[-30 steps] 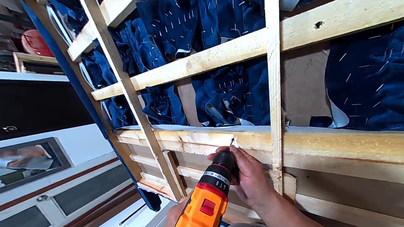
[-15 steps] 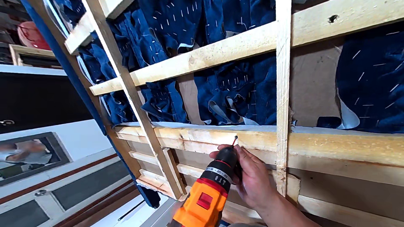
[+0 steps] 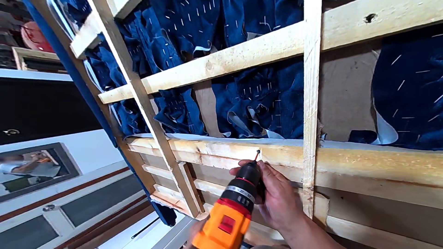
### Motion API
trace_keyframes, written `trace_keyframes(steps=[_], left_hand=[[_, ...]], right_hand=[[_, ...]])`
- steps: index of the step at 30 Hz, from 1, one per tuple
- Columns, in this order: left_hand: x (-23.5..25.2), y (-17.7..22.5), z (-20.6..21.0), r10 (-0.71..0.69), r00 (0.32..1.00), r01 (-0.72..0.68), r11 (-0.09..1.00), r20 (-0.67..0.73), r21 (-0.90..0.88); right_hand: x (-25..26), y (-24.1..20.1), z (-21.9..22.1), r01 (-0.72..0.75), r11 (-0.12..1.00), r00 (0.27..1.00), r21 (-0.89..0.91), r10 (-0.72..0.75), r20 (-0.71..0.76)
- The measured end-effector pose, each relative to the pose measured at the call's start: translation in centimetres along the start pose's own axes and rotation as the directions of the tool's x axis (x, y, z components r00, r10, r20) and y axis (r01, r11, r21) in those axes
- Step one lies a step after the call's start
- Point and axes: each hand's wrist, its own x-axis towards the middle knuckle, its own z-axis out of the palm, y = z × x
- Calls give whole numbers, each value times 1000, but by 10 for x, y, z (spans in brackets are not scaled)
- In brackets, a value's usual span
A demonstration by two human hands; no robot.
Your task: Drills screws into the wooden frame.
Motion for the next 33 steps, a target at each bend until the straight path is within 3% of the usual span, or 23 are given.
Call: trace_keyframes(steps=[2,6,9,13,18,20,22,25,29,33], left_hand=[[3,4,6,-57,998,54,988,-15,-145],[3,4,8,36,999,-39,993,-30,-116],[6,30,3,-96,991,86,991,-89,-106],[11,-3,12,-50,989,28,987,-136,-158],[14,2,1,-147,988,139,978,-39,-157],[-5,-9,-11,-134,990,123,972,-44,-201],[-42,-26,-26,-95,993,75,965,-69,-251],[-113,-83,-24,-11,980,-64,930,-201,-363],[-188,-139,-37,-96,971,-32,857,-220,-514],[-218,-193,-64,-1,961,-149,839,-275,-523]], right_hand=[[1,0,2,10,1000,1000,7,-10,-17],[1,-1,2,18,1000,1000,-11,-18,-8],[3,4,1,30,998,998,-52,-32,-46],[3,8,0,45,983,997,-179,-56,-53],[-3,15,1,99,924,988,-369,-136,-77],[-14,16,9,44,876,979,-480,-132,-153],[-31,13,10,-27,753,979,-657,-113,-169],[-60,19,12,-131,549,986,-826,-18,-168],[-83,52,37,-167,577,981,-799,175,-78],[-83,111,64,-61,566,962,-822,252,102]])
